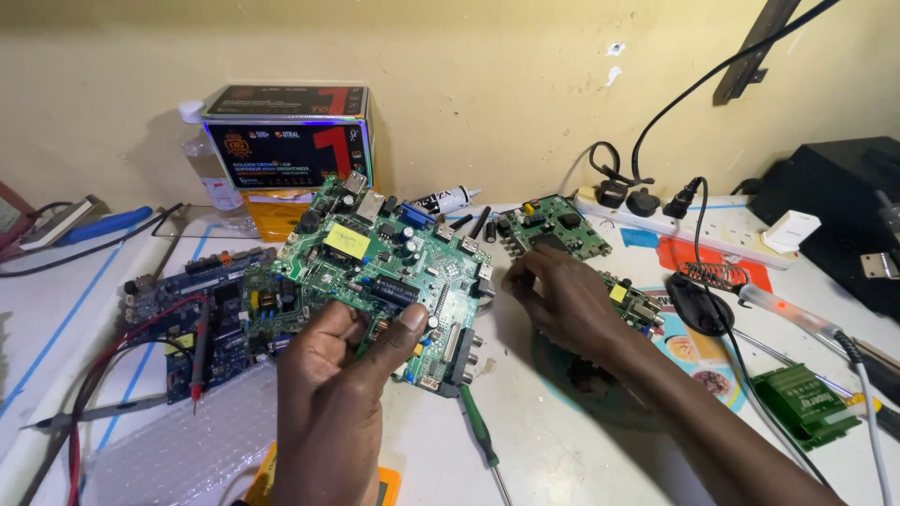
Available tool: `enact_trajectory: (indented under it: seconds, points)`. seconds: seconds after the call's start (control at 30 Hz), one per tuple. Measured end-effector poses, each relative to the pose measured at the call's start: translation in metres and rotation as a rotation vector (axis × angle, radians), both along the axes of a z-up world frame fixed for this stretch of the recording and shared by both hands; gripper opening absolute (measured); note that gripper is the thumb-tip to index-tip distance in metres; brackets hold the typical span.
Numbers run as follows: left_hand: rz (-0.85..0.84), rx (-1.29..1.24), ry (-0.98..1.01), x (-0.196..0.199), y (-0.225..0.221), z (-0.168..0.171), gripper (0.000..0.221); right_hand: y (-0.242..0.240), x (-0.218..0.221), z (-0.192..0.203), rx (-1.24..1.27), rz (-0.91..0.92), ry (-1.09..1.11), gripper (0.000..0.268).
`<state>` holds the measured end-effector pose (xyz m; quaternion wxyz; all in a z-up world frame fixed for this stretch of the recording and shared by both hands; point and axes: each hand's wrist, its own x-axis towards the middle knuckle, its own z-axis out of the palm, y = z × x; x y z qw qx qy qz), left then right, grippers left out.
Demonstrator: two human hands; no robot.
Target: Using a heat gun and a probe to repair or desolder components on a printed circuit board at a workbench.
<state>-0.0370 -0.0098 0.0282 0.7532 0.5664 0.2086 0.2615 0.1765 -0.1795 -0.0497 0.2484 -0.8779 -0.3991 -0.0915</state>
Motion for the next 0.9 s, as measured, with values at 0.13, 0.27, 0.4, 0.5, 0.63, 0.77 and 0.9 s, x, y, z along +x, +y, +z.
enact_trajectory:
  seconds: [0.13,0.27,0.4,0.5,0.63,0.77,0.9]
  points:
    - [0.007,-0.021,0.019,-0.001,0.001,0.003,0.041,0.043,0.053,-0.018,-0.185,-0.140,-0.043,0.029]
    - [0.049,-0.156,0.107,-0.002,-0.001,0.022,0.014,0.058,0.071,-0.031,-0.122,-0.119,-0.153,0.016]
    - [0.030,-0.070,0.007,-0.004,0.005,0.007,0.035,0.054,0.072,-0.024,-0.062,-0.126,-0.079,0.019]
    - [0.036,-0.061,0.030,-0.003,0.006,0.007,0.041,0.034,0.061,-0.012,0.011,-0.069,-0.033,0.025]
    - [0.009,-0.058,0.062,-0.002,0.007,0.009,0.027,-0.014,0.004,0.022,0.038,-0.073,0.014,0.029]
    - [-0.032,-0.046,0.215,0.003,0.001,0.010,0.015,-0.086,-0.034,0.010,-0.078,-0.167,-0.106,0.031]
    - [-0.098,0.026,0.173,0.007,-0.014,-0.012,0.035,-0.125,-0.048,-0.007,-0.050,-0.196,0.093,0.044]
